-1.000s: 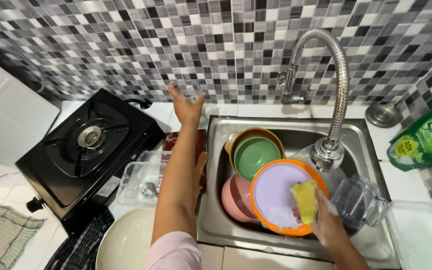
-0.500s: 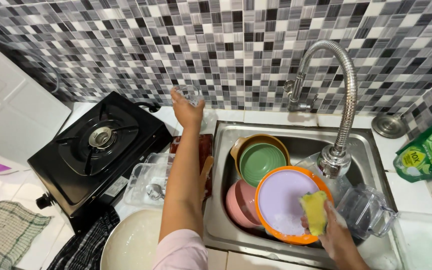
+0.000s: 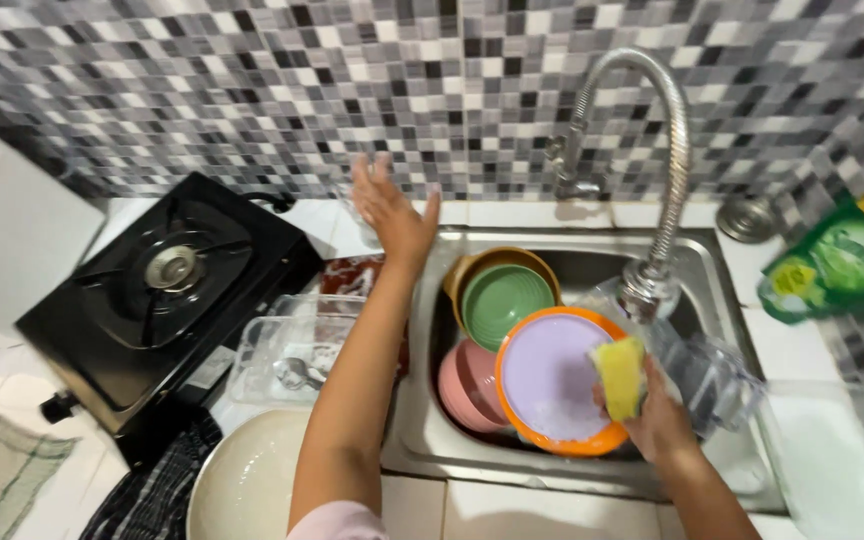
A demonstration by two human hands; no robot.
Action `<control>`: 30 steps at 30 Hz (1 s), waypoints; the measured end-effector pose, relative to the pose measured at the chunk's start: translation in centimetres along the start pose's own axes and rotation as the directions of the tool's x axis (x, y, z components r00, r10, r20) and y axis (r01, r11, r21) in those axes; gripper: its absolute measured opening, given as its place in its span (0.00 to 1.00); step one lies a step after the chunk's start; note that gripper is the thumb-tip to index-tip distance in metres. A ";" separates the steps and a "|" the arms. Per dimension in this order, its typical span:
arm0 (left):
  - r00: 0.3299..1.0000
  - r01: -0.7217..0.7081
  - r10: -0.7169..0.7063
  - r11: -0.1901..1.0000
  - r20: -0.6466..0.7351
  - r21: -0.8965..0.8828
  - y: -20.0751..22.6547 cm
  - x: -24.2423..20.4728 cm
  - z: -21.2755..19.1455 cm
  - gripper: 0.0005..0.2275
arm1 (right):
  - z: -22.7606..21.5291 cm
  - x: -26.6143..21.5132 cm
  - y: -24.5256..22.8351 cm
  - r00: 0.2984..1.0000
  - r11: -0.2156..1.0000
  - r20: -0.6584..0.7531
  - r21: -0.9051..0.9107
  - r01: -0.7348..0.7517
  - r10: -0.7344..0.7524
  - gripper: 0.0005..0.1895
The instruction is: Washing various dishes, bowls, and containers in a kitchen sink.
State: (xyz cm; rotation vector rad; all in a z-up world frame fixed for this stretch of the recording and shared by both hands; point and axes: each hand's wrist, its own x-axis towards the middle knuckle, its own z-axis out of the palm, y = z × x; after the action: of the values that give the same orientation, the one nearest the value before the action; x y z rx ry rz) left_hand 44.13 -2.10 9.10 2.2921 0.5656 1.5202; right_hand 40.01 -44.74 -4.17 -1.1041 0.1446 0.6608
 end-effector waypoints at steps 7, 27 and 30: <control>0.707 -0.179 0.344 0.933 0.618 -0.313 8.9 -12.9 -0.9 0.21 | 0.3 -4.2 -4.2 0.985 0.990 -0.101 0.006 0.141 -0.140 0.28; 0.529 -0.013 0.014 1.000 0.849 -0.009 5.6 -22.2 0.5 0.09 | -20.0 -8.9 -5.5 0.596 -0.105 -0.011 -0.982 -0.159 -0.803 0.20; 0.521 0.036 -0.007 0.999 0.853 -0.014 8.9 -20.3 -2.8 0.11 | -16.7 -10.1 -6.3 0.606 0.001 -0.109 -0.984 -0.176 -0.788 0.21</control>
State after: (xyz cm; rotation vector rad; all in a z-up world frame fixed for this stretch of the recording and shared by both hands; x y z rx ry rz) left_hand 35.65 -19.72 -1.65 2.5943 0.2549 0.1967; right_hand 38.94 -65.13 -2.70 -2.7094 -0.0025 -0.4428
